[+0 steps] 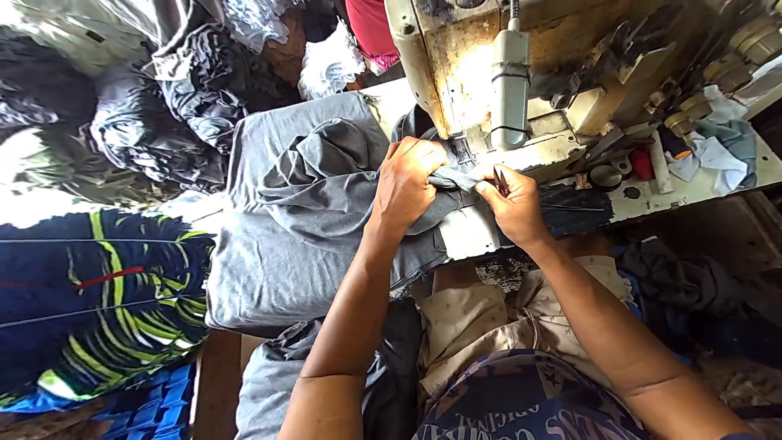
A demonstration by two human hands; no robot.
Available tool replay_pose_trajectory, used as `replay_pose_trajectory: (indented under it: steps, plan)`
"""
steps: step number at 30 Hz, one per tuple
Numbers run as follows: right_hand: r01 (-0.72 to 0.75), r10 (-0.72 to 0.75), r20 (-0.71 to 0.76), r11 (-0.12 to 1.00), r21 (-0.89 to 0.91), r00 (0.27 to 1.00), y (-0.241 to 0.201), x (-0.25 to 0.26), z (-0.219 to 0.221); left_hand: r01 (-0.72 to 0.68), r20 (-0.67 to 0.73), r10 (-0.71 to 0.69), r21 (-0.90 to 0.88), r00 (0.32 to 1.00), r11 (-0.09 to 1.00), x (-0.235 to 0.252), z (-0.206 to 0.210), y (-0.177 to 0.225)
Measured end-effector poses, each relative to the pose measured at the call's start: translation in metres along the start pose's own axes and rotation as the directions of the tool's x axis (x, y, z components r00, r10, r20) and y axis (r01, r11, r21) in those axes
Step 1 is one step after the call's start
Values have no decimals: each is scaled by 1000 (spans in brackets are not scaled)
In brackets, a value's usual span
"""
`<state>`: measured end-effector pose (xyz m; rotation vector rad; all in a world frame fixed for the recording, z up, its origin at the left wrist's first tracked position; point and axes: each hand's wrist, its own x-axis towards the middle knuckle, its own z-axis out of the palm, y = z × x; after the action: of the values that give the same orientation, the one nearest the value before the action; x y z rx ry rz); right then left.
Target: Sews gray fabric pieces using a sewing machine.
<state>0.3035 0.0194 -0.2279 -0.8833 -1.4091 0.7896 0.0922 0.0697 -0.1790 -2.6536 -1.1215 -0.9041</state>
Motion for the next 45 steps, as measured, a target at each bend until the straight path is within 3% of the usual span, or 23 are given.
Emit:
replay_pose_trajectory:
  steps: [3, 7, 9, 12, 15, 17, 19, 22, 24, 28, 38, 45]
  plan:
    - [-19, 19, 8, 997, -77, 1000, -2, -5, -1, -13, 172, 24, -61, 985, 998, -4, -24, 11]
    - [92, -89, 47, 995, -47, 995, 11, 3, -2, 30, 297, -52, 77, 954, 997, -18, -64, 8]
    - [111, -100, 88, 985, -131, 991, 6, 3, -4, 50, 269, -73, 90, 960, 995, -25, -82, 4]
    - [148, -81, 285, 964, -223, 955, -15, 7, -20, 5, 171, 17, -129, 985, 992, -31, -93, 32]
    - [189, -72, 521, 966, -174, 850, -37, -2, -37, -100, 111, 150, -361, 983, 927, -41, -68, 61]
    - [215, -96, 554, 964, -154, 827, -42, -17, -42, -132, 73, 190, -483, 979, 865, -49, -42, 71]
    - [234, -113, 515, 956, -177, 850, -38, -32, -43, -140, 18, 177, -539, 984, 831, -54, -20, 77]
    - [233, -114, 454, 948, -215, 883, -30, -47, -44, -159, -90, 133, -432, 987, 888, -58, 3, 81]
    - [222, -115, 409, 949, -223, 905, -29, -53, -43, -152, -128, 128, -196, 983, 969, -61, 15, 78]
    - [171, -94, 319, 960, -221, 943, -32, -56, -46, -66, -48, 71, 104, 996, 992, -62, 20, 55]
    - [66, -20, 259, 983, -172, 966, -39, -62, -53, -53, 176, 26, 147, 984, 988, -43, -22, 64]
    - [-5, 34, 175, 986, -164, 984, -28, -53, -44, -66, 154, 35, 200, 987, 978, -30, -18, 48]
